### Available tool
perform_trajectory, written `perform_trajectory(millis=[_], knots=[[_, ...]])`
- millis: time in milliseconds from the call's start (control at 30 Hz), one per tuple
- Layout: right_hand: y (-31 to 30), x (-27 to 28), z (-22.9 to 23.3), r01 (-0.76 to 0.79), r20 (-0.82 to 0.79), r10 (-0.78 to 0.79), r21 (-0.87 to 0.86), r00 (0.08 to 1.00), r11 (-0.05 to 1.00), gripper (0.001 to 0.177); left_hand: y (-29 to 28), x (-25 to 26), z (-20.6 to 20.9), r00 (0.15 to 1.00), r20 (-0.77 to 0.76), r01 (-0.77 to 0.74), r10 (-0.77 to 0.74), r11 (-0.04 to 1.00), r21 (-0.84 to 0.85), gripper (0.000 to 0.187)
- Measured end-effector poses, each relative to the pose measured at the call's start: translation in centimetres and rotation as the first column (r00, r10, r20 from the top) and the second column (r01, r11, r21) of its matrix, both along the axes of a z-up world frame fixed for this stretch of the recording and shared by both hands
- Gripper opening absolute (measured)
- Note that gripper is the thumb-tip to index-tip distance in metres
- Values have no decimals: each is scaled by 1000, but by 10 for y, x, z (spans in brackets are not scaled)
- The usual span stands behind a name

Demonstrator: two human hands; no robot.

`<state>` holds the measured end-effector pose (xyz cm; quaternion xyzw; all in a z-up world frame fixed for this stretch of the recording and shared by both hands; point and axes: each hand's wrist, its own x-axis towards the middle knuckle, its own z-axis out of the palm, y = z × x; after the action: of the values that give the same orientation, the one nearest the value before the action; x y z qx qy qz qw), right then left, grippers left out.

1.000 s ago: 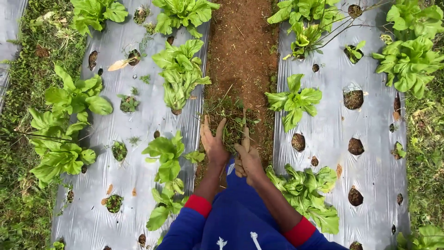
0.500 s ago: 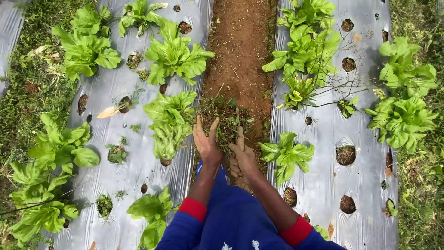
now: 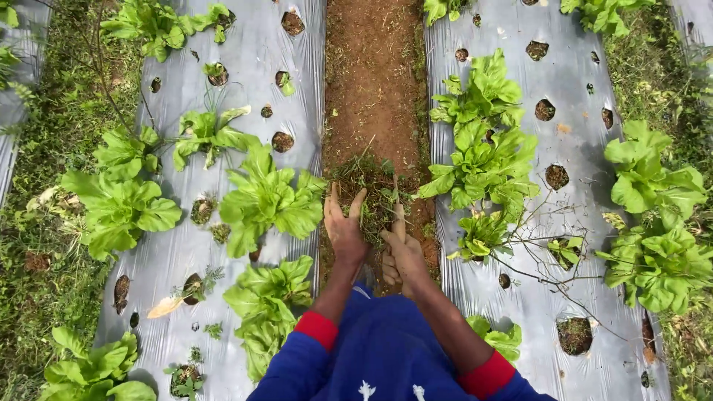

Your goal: The person uses a hand hoe to loosen soil and uproot weeds growing between rows of leafy vegetables planted in plastic mulch. They gather the removed weeds by hand and discard them onto the edge of the bed, then walk along the row to continue the process.

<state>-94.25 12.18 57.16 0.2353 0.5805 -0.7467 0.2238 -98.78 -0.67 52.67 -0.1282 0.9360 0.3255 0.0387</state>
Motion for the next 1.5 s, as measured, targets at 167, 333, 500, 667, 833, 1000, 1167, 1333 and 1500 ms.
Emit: perform_trajectory(millis=[167,333,500,667,833,1000,1167,1333,1500], knots=[[-9,-70,10,18,14,-18,-23,1000,1000,35,-10,-65,-36,980,-193,44,-44,999,-3,124],[-18,-147,8,1,36,0,-36,999,999,35,-17,-144,-63,975,-220,20,-31,999,-50,133],[-28,-241,-11,-33,-17,33,-20,999,999,34,-22,-233,-18,974,-208,-73,84,995,64,114],[-34,-351,-52,-43,65,47,-67,997,997,39,-42,-333,-30,976,-200,-92,86,996,-22,112],[-39,-436,6,-104,20,104,24,994,994,35,-41,-424,-69,953,-284,-161,102,968,-192,121],[-37,-531,8,-123,-47,123,-5,991,992,34,-43,-525,-34,993,-36,-113,109,989,-99,112],[-28,-617,15,-101,-78,103,29,992,994,35,-22,-606,-46,948,-305,-84,92,996,39,114],[-11,-713,-1,-14,-88,17,29,996,999,38,-4,-710,-24,917,-395,-23,55,996,85,112],[-15,-785,92,56,-29,-55,31,998,998,39,1,-784,-42,894,-446,54,-45,999,8,119]])
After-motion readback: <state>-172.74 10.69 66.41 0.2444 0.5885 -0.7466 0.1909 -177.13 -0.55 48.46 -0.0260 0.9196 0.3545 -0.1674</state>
